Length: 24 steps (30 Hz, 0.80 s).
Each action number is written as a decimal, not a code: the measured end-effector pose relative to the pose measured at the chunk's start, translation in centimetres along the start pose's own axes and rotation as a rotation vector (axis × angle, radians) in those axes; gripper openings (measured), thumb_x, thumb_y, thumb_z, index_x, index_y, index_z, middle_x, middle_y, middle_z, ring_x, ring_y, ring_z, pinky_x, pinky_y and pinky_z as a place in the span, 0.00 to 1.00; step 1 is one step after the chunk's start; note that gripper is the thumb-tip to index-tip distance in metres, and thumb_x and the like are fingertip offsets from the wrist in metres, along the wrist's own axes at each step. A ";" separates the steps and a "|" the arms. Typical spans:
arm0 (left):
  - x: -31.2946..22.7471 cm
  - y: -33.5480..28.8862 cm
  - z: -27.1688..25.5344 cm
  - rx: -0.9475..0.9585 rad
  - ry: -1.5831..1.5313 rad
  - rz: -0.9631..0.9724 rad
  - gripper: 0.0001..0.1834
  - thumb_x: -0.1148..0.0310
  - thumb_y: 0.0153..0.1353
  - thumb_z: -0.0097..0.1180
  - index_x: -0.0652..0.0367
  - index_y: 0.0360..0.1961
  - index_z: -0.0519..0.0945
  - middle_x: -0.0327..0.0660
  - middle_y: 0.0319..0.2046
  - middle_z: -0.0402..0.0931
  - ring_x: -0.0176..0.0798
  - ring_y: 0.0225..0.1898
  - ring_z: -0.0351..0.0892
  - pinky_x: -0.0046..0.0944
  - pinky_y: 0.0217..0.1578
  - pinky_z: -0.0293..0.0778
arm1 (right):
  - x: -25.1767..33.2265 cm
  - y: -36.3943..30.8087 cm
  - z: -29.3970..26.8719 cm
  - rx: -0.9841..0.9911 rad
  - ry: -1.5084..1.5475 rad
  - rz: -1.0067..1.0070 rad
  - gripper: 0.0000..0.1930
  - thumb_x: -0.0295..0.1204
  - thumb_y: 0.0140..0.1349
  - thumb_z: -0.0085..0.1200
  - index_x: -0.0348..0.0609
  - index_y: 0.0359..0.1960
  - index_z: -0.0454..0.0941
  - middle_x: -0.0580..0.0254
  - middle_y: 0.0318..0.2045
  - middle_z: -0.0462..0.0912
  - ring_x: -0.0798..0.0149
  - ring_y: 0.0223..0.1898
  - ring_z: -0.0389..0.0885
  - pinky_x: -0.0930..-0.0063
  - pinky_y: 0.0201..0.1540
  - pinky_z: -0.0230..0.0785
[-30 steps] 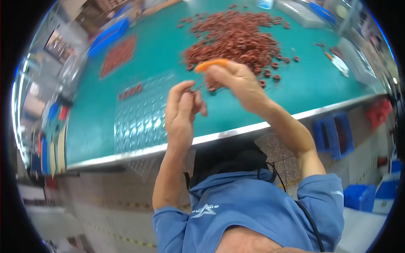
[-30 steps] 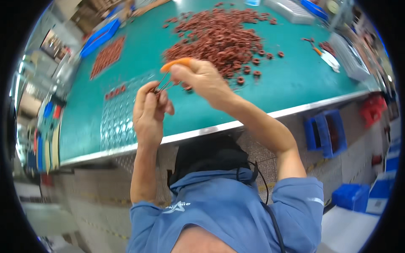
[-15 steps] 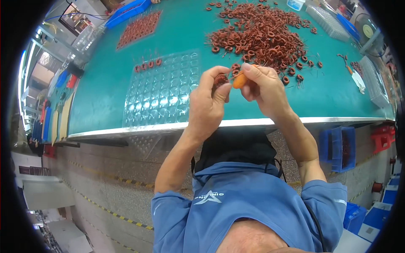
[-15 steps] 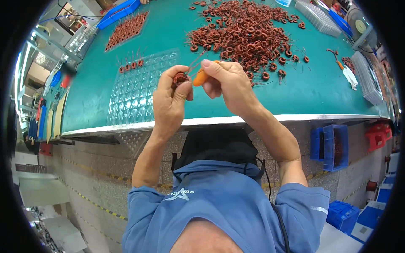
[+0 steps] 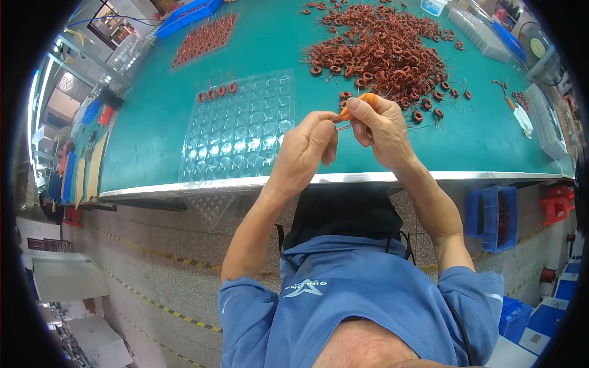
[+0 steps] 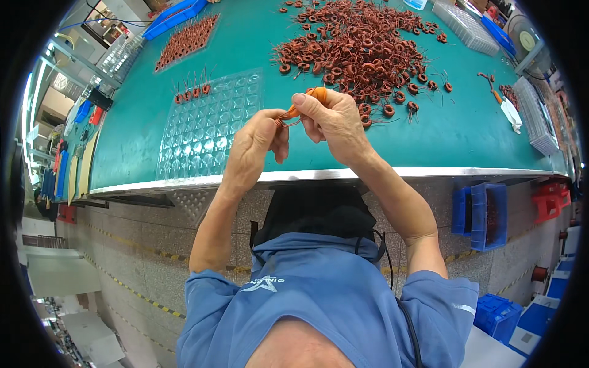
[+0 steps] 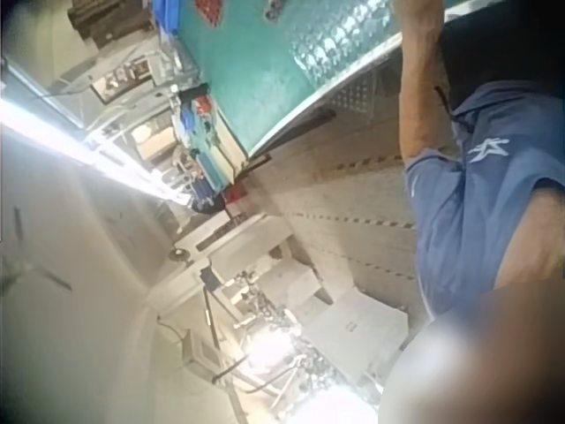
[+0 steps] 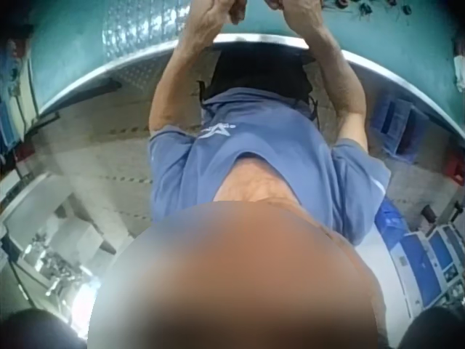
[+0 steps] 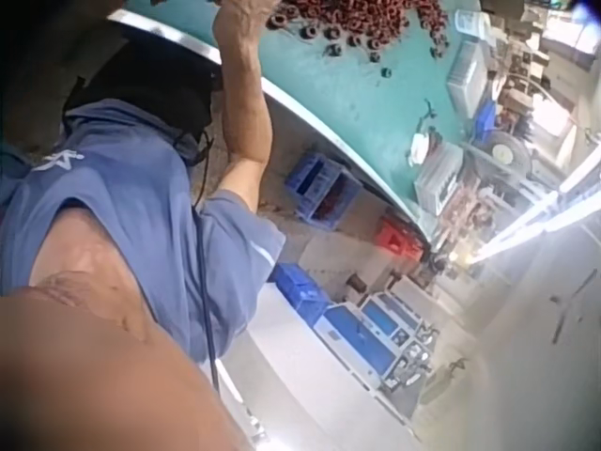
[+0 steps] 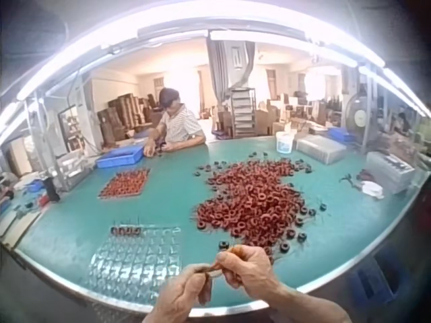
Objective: Picking up small copper coils, trimming or adjusting wires with a small hand tool, and placing them into a plastic component tray.
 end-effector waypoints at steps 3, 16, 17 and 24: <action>-0.8 -0.1 0.2 0.012 0.250 0.038 0.17 0.60 0.73 0.43 0.66 0.48 0.72 0.38 0.21 0.71 0.31 0.21 0.71 0.31 0.25 0.68 | -0.5 0.0 -0.2 -0.035 -0.008 -0.005 0.15 0.39 0.67 0.54 0.37 0.35 0.81 0.71 0.14 0.70 0.79 0.12 0.63 0.84 0.14 0.51; 1.0 -1.1 1.0 -0.084 -0.316 -0.133 0.11 0.66 0.72 0.42 0.63 0.42 0.72 0.36 0.18 0.65 0.27 0.13 0.63 0.28 0.14 0.59 | 0.7 -0.8 1.1 0.021 0.090 -0.183 0.14 0.37 0.69 0.52 0.36 0.41 0.80 0.69 0.16 0.74 0.78 0.16 0.68 0.85 0.18 0.56; 1.2 -1.1 0.9 -0.100 -0.376 -0.141 0.11 0.65 0.72 0.42 0.63 0.42 0.72 0.36 0.18 0.65 0.28 0.13 0.62 0.28 0.14 0.59 | 0.5 -0.7 1.2 0.023 0.091 -0.184 0.14 0.37 0.69 0.52 0.36 0.41 0.80 0.69 0.16 0.74 0.78 0.16 0.68 0.85 0.18 0.56; 1.4 -1.4 0.9 -0.096 -0.528 -0.190 0.15 0.60 0.72 0.44 0.63 0.42 0.72 0.36 0.19 0.64 0.29 0.13 0.63 0.27 0.12 0.61 | -0.2 -1.4 0.7 0.044 0.010 -0.119 0.14 0.36 0.66 0.56 0.35 0.41 0.80 0.66 0.24 0.79 0.77 0.22 0.75 0.85 0.23 0.63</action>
Point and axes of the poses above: each hand's wrist, its own y-axis towards the middle knuckle, its own z-axis out of the palm, x = y × z, the point moved 6 cm from there along y, towards the middle knuckle
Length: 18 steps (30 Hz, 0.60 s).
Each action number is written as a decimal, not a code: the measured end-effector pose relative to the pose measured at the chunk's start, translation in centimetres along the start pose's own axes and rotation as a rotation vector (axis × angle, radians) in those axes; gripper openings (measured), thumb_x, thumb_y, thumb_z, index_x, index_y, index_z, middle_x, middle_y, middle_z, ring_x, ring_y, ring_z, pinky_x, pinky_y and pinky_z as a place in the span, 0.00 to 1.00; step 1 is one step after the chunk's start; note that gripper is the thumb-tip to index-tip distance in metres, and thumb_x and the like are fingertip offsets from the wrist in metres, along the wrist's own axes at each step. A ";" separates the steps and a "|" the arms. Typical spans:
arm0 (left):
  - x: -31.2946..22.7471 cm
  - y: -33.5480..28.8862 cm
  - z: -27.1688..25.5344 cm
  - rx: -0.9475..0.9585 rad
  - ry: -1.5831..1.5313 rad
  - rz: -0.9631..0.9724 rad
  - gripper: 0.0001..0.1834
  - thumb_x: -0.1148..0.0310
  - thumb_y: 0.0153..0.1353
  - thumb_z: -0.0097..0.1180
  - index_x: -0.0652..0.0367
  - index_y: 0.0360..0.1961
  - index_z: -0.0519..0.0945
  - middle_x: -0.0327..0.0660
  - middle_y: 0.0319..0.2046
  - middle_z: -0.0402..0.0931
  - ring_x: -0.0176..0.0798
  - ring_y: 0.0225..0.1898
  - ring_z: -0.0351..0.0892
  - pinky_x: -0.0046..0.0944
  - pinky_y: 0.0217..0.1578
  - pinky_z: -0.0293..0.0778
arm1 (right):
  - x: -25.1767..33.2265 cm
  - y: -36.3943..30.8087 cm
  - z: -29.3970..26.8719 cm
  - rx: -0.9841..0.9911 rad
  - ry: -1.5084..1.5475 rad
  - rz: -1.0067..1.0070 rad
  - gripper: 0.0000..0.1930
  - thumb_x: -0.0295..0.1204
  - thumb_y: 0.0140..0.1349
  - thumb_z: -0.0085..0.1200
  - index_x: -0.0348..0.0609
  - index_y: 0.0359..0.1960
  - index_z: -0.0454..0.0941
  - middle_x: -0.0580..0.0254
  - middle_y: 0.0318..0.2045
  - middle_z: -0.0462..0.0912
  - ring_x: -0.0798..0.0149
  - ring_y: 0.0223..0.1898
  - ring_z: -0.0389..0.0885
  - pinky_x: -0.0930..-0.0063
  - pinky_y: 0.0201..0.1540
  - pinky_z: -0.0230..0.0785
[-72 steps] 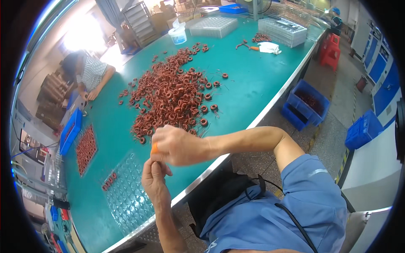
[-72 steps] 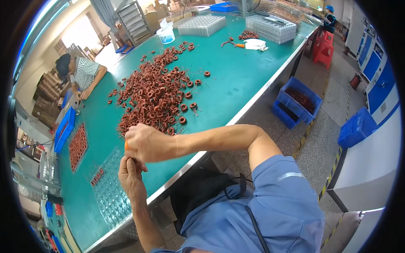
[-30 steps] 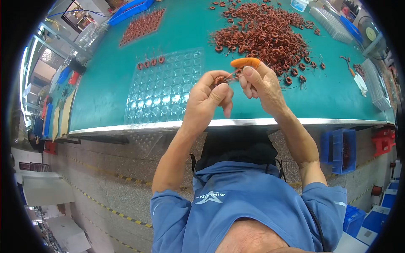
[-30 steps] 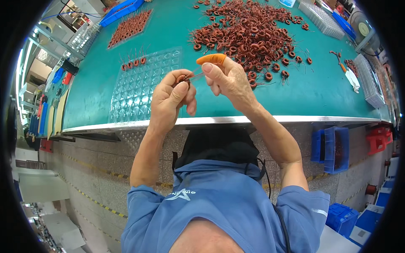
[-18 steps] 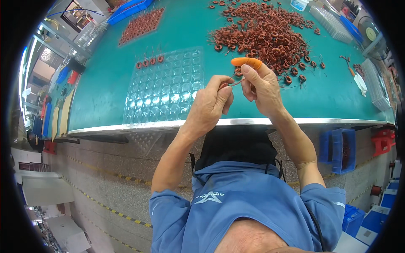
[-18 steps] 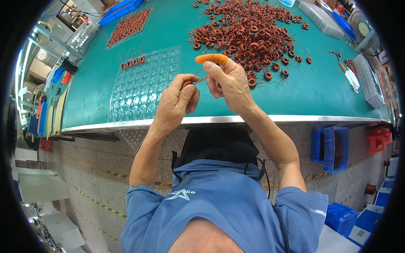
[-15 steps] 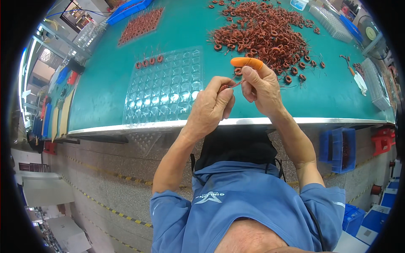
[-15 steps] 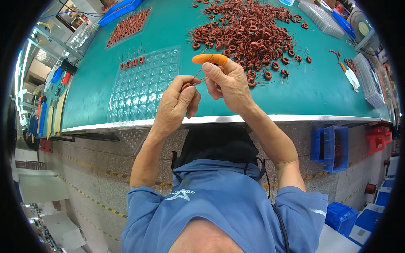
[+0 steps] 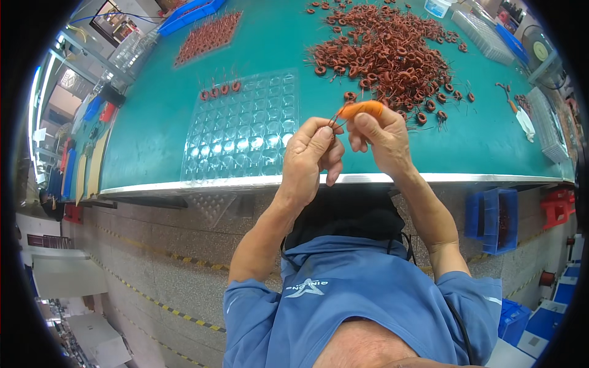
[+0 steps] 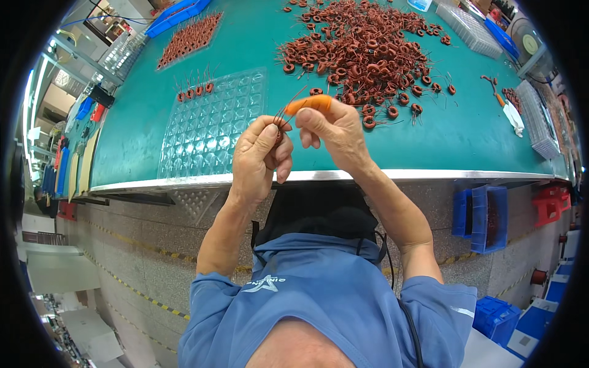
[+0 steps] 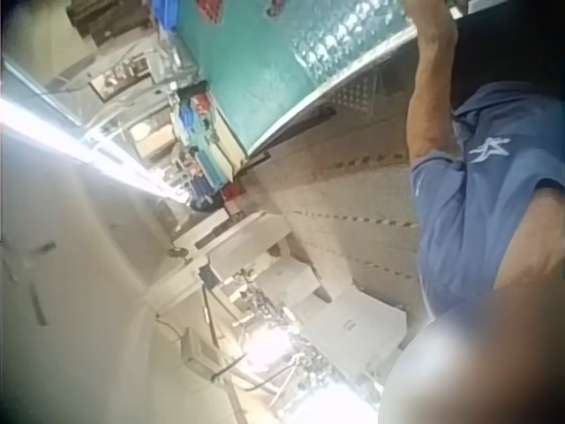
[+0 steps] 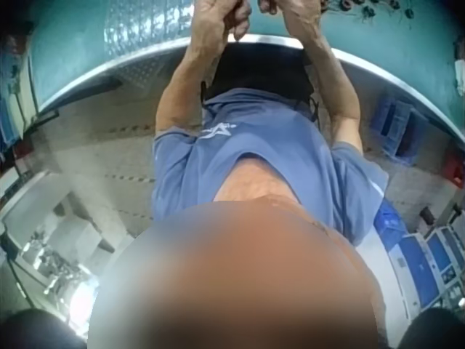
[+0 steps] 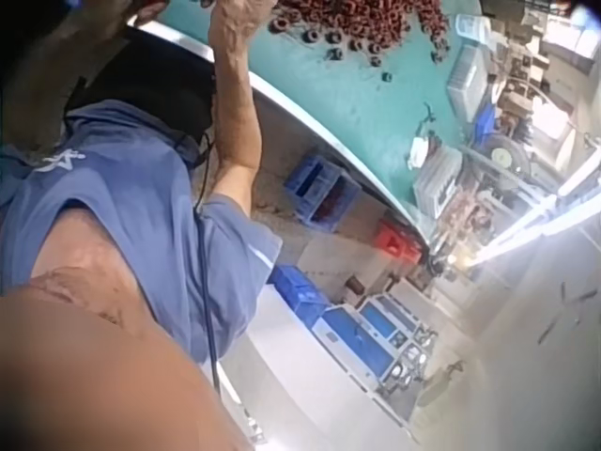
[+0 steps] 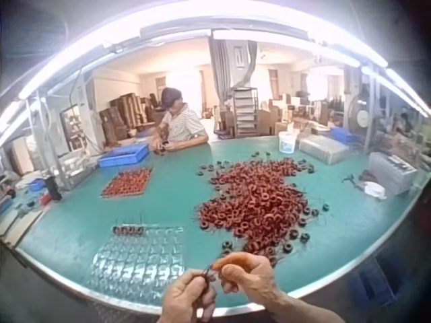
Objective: Picking up small copper coils, trimming or adjusting wires with a small hand tool, and placing them into a plastic component tray.
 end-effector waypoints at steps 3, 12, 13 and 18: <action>0.2 -0.2 0.3 0.058 0.094 -0.029 0.13 0.63 0.73 0.40 0.64 0.42 0.71 0.37 0.19 0.65 0.30 0.14 0.65 0.29 0.15 0.63 | 1.4 -0.4 0.1 -0.025 -0.403 -0.142 0.12 0.34 0.66 0.56 0.35 0.40 0.81 0.66 0.26 0.80 0.78 0.22 0.75 0.85 0.23 0.63; -0.3 -1.0 1.2 0.116 0.662 0.174 0.13 0.65 0.73 0.40 0.66 0.47 0.69 0.36 0.20 0.67 0.29 0.18 0.67 0.29 0.20 0.65 | 1.4 -0.2 -0.5 0.004 -0.204 0.003 0.12 0.31 0.66 0.51 0.33 0.38 0.82 0.68 0.20 0.75 0.77 0.18 0.70 0.84 0.20 0.60; -0.5 -1.3 1.7 0.138 0.869 0.269 0.13 0.66 0.73 0.40 0.66 0.47 0.69 0.36 0.19 0.67 0.29 0.17 0.67 0.29 0.19 0.65 | 1.6 0.1 -0.9 0.038 -0.220 0.056 0.12 0.31 0.65 0.52 0.33 0.36 0.82 0.69 0.18 0.74 0.77 0.17 0.69 0.84 0.20 0.59; 0.1 -0.9 0.9 0.056 0.567 0.142 0.13 0.66 0.73 0.40 0.65 0.46 0.70 0.36 0.20 0.67 0.27 0.17 0.67 0.28 0.18 0.64 | 0.8 0.6 -0.6 0.029 -0.101 0.115 0.14 0.33 0.69 0.48 0.31 0.38 0.80 0.68 0.19 0.73 0.77 0.18 0.69 0.84 0.20 0.59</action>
Point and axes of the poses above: each hand's wrist, its own y-axis towards the middle knuckle, its own z-axis out of the palm, x = y × z, the point moved 6 cm from there along y, towards the middle knuckle
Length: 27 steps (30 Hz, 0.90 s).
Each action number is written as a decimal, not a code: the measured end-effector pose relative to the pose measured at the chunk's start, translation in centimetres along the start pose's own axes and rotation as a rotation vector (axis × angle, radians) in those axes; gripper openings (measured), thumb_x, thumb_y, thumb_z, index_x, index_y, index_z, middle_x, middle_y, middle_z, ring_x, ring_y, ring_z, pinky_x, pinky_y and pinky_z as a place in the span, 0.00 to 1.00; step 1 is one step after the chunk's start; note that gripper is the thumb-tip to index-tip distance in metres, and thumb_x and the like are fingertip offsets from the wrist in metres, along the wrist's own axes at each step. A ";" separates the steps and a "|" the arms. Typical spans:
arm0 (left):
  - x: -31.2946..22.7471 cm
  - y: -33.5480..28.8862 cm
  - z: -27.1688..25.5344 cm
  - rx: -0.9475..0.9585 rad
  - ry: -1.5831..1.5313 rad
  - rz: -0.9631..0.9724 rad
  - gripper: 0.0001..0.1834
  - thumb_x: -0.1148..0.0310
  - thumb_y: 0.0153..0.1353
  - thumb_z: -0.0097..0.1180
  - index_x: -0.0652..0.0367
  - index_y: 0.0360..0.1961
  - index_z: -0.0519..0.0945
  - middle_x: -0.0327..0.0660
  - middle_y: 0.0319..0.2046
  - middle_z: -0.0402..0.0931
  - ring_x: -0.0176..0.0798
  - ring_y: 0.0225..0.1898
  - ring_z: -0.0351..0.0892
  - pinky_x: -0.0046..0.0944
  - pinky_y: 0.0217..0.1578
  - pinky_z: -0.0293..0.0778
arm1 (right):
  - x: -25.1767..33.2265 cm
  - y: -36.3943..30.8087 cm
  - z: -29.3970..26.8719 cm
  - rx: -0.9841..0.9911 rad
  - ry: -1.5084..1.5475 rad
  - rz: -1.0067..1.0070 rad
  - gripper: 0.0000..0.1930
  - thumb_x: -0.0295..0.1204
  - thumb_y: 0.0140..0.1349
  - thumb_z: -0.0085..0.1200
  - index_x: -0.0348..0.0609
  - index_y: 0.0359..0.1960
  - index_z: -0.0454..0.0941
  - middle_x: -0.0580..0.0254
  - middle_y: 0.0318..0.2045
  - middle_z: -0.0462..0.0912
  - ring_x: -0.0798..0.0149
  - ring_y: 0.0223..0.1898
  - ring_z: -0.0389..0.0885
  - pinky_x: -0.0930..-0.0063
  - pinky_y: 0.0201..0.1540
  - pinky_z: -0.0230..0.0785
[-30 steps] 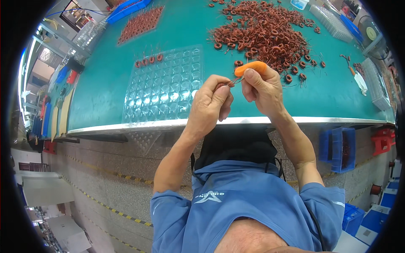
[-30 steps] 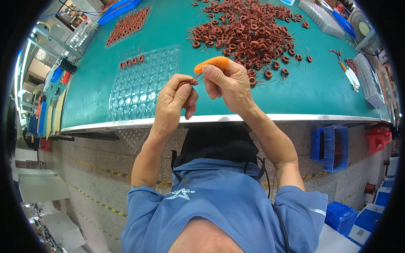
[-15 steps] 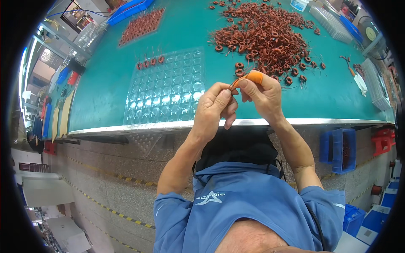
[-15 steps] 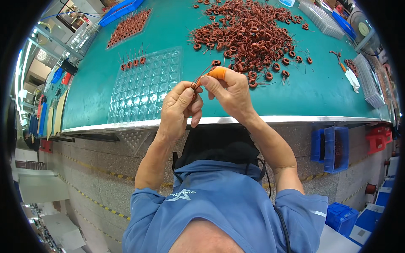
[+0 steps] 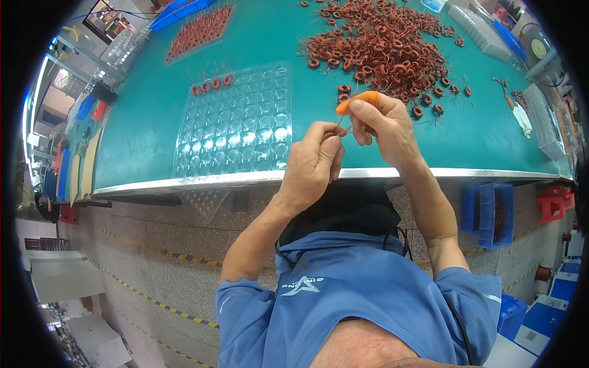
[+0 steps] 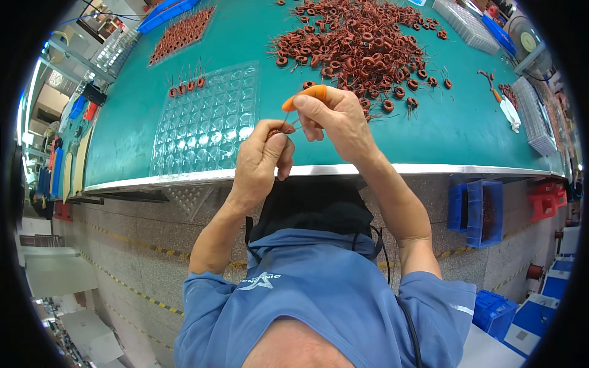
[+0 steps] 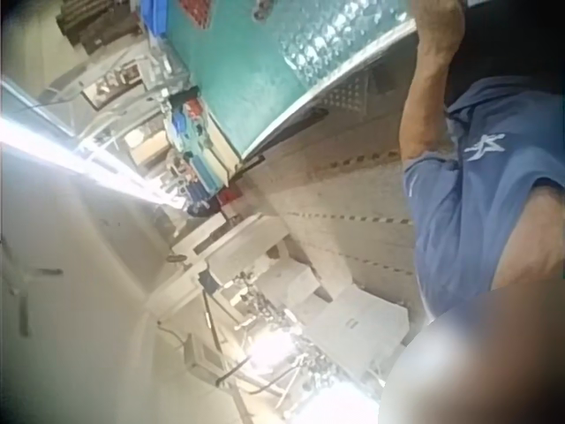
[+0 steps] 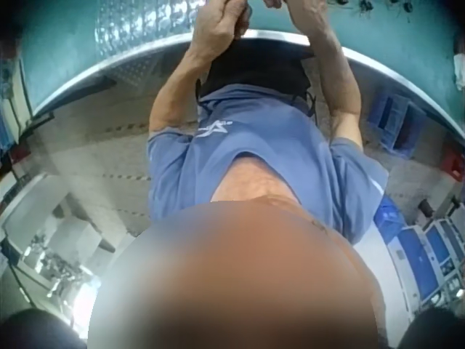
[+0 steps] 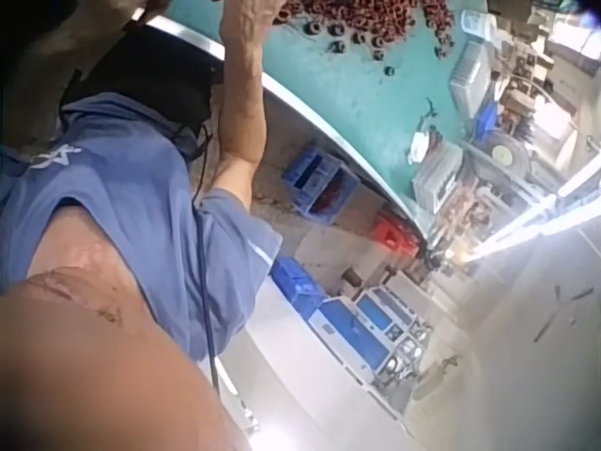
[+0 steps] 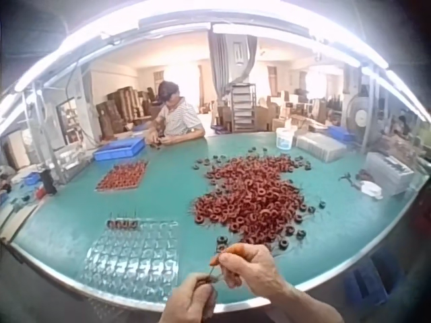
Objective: Picking up small copper coils, trimming or adjusting wires with a small hand tool, and placing them into a plastic component tray.
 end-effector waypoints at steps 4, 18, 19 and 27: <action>0.8 0.1 -0.1 -0.040 -0.133 -0.056 0.13 0.65 0.73 0.40 0.65 0.46 0.70 0.36 0.20 0.66 0.28 0.17 0.67 0.27 0.18 0.65 | -0.5 -0.9 -0.8 -0.036 0.094 -0.075 0.18 0.38 0.70 0.48 0.32 0.46 0.78 0.65 0.25 0.77 0.76 0.22 0.72 0.83 0.22 0.61; 1.2 0.3 0.1 -0.010 -0.377 -0.088 0.15 0.66 0.72 0.42 0.67 0.48 0.73 0.37 0.22 0.74 0.28 0.21 0.73 0.27 0.23 0.71 | -1.1 -1.7 -1.2 -0.255 -0.187 -0.049 0.20 0.42 0.71 0.47 0.36 0.31 0.80 0.71 0.15 0.73 0.79 0.17 0.69 0.85 0.20 0.58; 1.3 0.4 0.0 -0.013 -0.375 -0.086 0.15 0.66 0.72 0.42 0.67 0.48 0.73 0.37 0.22 0.74 0.28 0.21 0.73 0.27 0.23 0.71 | -1.3 -2.1 -1.3 -0.252 -0.186 -0.052 0.20 0.42 0.71 0.47 0.36 0.31 0.80 0.71 0.15 0.73 0.79 0.17 0.69 0.85 0.20 0.58; -0.1 0.5 -0.6 -0.101 0.292 0.174 0.15 0.70 0.67 0.52 0.65 0.52 0.72 0.46 0.29 0.77 0.39 0.28 0.79 0.37 0.31 0.75 | -2.1 -2.0 0.2 -0.090 -0.104 0.050 0.15 0.38 0.65 0.57 0.35 0.31 0.80 0.70 0.16 0.75 0.79 0.17 0.70 0.85 0.19 0.58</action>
Point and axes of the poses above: each hand's wrist, its own y-axis towards the middle knuckle, its own z-axis out of the palm, x = y × z, the point moved 6 cm from there along y, towards the middle knuckle
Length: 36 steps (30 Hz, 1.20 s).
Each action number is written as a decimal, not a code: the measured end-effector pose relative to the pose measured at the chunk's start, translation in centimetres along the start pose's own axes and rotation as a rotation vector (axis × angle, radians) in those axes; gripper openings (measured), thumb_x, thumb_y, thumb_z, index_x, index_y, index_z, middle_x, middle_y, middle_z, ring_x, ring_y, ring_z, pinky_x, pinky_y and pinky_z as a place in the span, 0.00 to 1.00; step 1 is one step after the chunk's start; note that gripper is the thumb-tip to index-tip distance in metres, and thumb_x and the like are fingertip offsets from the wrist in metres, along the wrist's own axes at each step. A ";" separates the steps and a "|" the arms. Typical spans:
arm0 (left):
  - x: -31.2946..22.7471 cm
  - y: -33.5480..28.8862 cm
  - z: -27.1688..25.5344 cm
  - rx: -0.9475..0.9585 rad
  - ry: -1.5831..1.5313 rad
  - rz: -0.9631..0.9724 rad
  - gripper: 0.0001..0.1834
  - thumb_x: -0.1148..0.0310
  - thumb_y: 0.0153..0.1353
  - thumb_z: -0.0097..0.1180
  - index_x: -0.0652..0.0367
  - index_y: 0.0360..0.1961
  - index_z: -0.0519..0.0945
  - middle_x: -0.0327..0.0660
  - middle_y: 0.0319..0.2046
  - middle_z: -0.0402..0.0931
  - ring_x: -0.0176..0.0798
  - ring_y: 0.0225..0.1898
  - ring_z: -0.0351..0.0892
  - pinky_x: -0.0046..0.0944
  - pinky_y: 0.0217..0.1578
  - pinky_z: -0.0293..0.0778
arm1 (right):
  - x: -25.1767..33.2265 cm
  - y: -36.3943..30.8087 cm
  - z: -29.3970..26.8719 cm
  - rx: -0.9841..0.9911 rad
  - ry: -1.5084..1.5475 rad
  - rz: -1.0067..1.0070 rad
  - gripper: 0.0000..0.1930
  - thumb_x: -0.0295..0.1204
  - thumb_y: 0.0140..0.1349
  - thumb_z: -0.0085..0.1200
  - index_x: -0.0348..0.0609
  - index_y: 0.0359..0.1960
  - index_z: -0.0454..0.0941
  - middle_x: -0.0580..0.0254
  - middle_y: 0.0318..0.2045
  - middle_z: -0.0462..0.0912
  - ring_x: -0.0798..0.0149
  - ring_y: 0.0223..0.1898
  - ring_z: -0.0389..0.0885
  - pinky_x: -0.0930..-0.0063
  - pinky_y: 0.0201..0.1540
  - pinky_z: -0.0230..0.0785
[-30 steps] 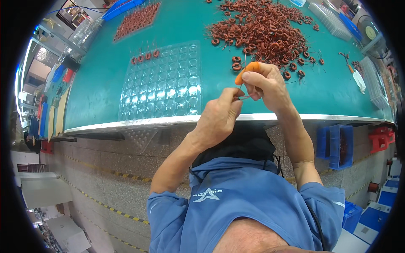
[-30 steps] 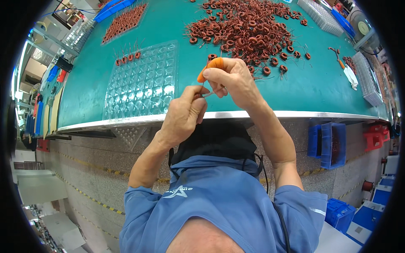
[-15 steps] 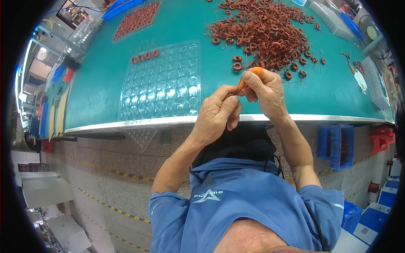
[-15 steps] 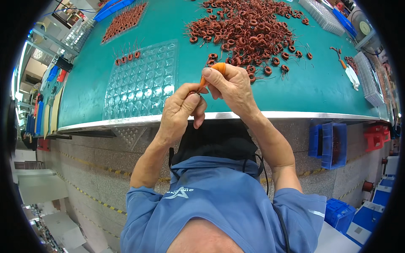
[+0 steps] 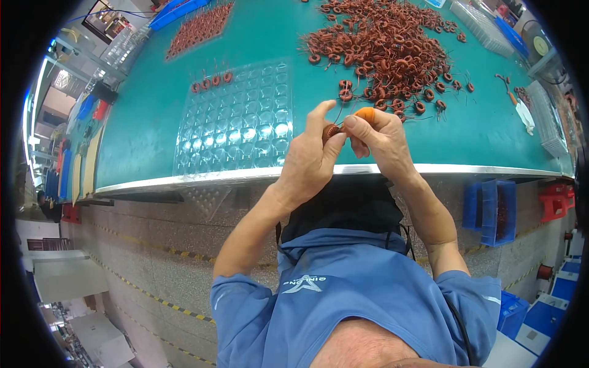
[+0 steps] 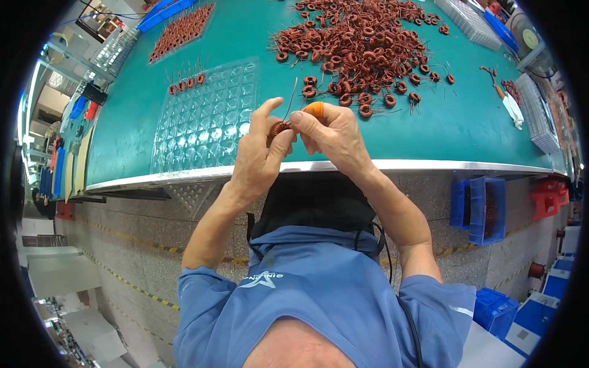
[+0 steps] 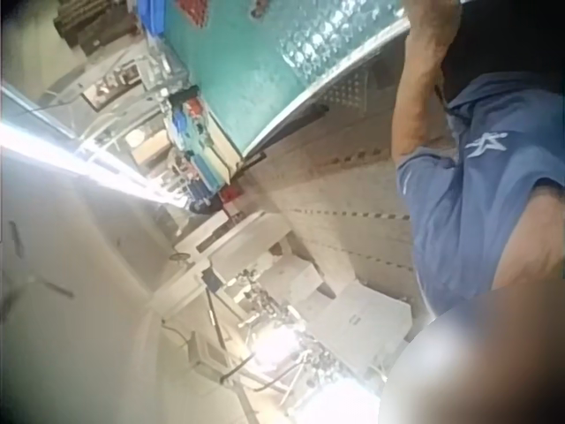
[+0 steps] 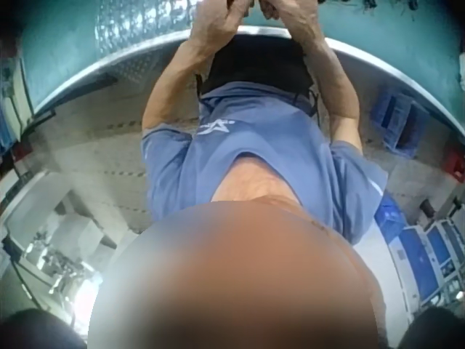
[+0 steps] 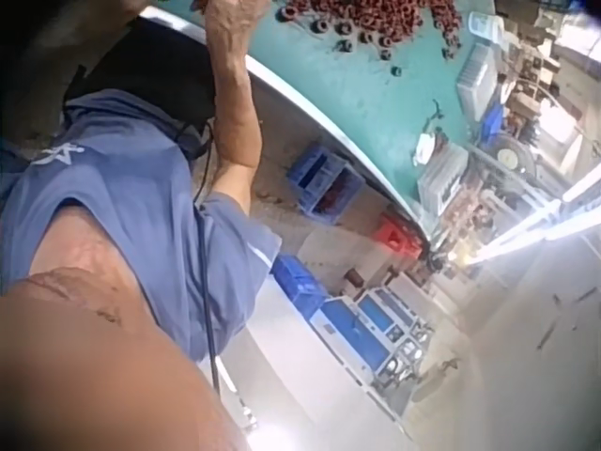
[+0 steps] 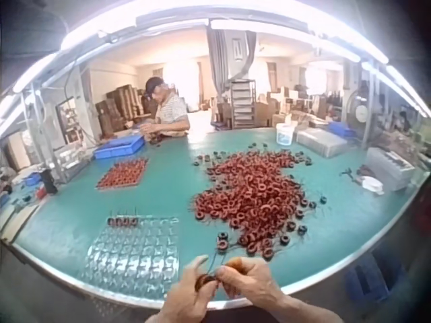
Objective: Picking up small copper coils, trimming or adjusting wires with a small hand tool, and placing them into a plastic component tray.
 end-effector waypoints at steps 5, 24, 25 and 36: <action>-0.9 0.5 -1.8 0.166 0.090 0.145 0.17 0.68 0.64 0.57 0.64 0.51 0.71 0.44 0.34 0.79 0.36 0.34 0.82 0.37 0.36 0.77 | -0.2 0.4 0.0 0.116 0.161 0.127 0.13 0.36 0.64 0.58 0.37 0.30 0.80 0.70 0.16 0.75 0.79 0.17 0.70 0.83 0.19 0.58; 0.2 -0.8 -0.6 0.180 -0.846 -0.056 0.14 0.69 0.71 0.45 0.64 0.52 0.62 0.48 0.35 0.72 0.38 0.31 0.78 0.35 0.33 0.78 | 1.6 0.3 0.0 -0.056 -0.106 -0.020 0.16 0.39 0.63 0.60 0.35 0.35 0.81 0.70 0.19 0.77 0.80 0.19 0.70 0.84 0.21 0.60; 0.3 -0.8 -0.6 0.191 -0.823 -0.068 0.14 0.70 0.71 0.44 0.63 0.53 0.61 0.47 0.34 0.72 0.36 0.29 0.77 0.33 0.31 0.76 | 1.7 0.4 0.3 -0.041 -0.011 -0.074 0.17 0.40 0.63 0.59 0.35 0.39 0.80 0.69 0.23 0.77 0.78 0.22 0.71 0.84 0.25 0.62; 1.0 -1.2 0.0 0.027 -0.947 -0.267 0.06 0.69 0.69 0.48 0.60 0.39 0.67 0.38 0.22 0.67 0.31 0.20 0.68 0.29 0.20 0.66 | 1.0 -0.1 2.0 0.106 0.159 -0.137 0.25 0.48 0.64 0.55 0.34 0.48 0.78 0.68 0.27 0.77 0.75 0.27 0.73 0.80 0.30 0.66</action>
Point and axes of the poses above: each hand's wrist, its own y-axis towards the middle knuckle, its own z-axis out of the palm, x = y × z, the point moved 6 cm from there along y, towards the middle knuckle
